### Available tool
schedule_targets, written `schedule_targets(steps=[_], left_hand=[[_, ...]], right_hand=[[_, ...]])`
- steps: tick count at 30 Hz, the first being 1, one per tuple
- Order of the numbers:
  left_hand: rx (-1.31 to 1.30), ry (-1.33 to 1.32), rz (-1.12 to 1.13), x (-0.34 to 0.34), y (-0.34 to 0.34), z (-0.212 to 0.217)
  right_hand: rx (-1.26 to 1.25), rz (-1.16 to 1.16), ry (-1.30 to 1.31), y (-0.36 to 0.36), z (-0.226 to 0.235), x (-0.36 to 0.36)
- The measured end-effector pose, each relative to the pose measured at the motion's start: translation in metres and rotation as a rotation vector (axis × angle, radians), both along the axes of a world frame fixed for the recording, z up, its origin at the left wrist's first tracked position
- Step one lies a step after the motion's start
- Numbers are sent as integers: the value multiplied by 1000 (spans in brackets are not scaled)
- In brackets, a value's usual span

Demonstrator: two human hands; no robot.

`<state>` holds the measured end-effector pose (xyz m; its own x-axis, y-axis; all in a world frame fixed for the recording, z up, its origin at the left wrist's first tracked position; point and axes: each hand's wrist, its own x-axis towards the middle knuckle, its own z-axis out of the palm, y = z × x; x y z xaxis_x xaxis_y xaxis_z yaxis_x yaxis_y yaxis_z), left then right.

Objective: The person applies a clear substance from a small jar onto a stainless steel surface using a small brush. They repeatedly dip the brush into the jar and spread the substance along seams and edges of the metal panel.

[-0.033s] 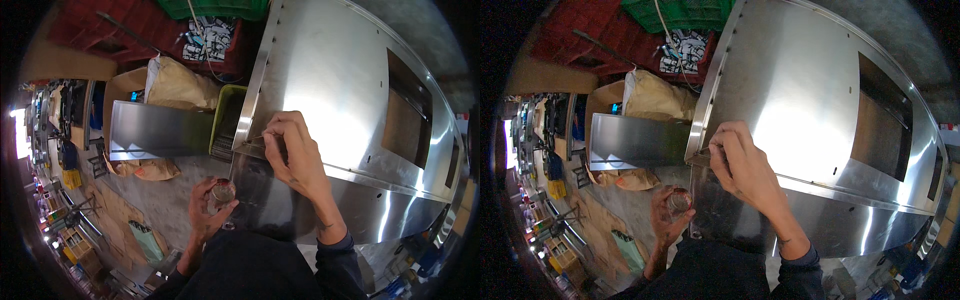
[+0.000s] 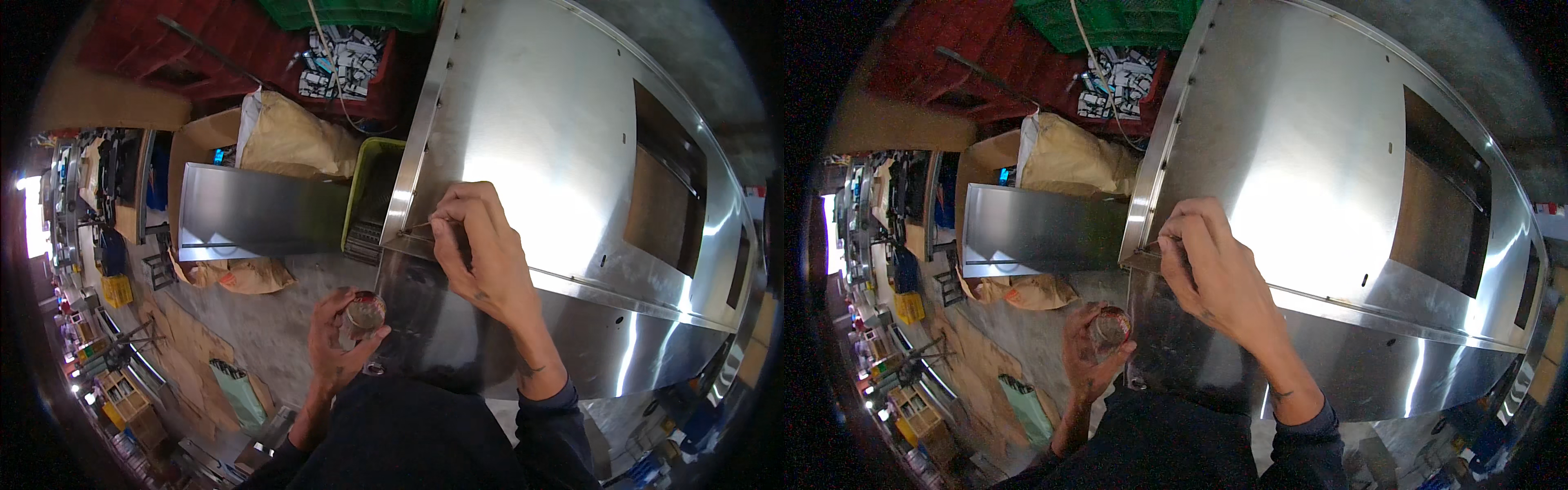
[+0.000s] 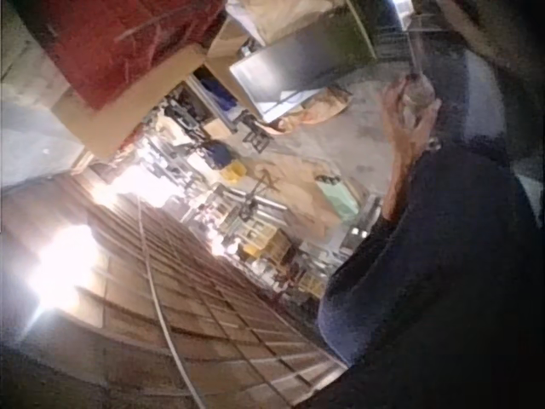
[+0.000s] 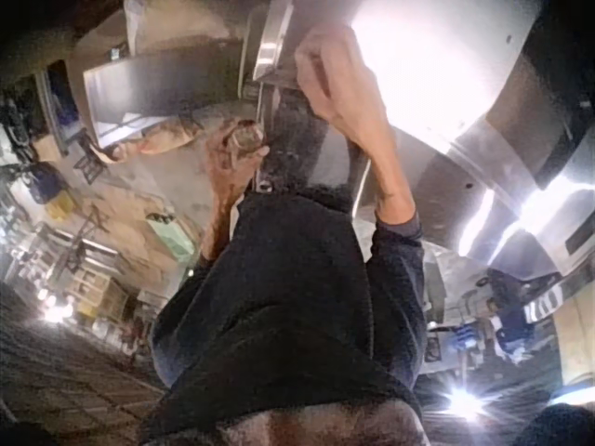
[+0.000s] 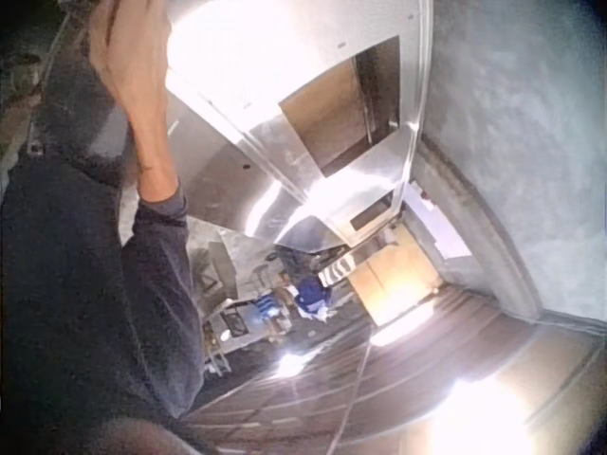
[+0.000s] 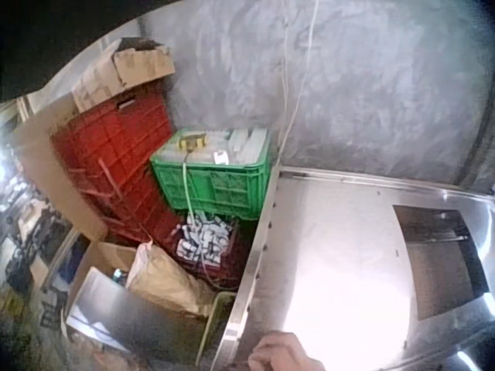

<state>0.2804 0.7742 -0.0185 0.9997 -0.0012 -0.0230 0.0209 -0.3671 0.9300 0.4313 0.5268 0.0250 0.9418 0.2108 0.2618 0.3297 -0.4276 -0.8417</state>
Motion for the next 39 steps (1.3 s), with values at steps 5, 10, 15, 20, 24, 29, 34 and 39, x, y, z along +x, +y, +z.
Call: schedule_targets(steps=[5,10,15,20,24,29,34,39], left_hand=[[-69,24,31,-1,0,-5],[-115,38,47,3,3,-9],[-91,38,44,0,5,-6],[-86,-13,31,-1,8,-4],[-80,-40,33,-3,9,-2],[-97,-34,68,-4,7,0],[-67,42,126,4,-2,12],[-56,-13,153,23,-16,31]], right_hand=[[-35,20,26,0,4,1],[-48,25,-1,0,1,4],[-37,14,-4,1,1,4],[-43,5,26,1,3,3],[-70,3,29,2,8,2],[-48,4,47,1,8,3],[155,-94,-70,-3,-8,0],[126,-102,-101,10,23,-49]])
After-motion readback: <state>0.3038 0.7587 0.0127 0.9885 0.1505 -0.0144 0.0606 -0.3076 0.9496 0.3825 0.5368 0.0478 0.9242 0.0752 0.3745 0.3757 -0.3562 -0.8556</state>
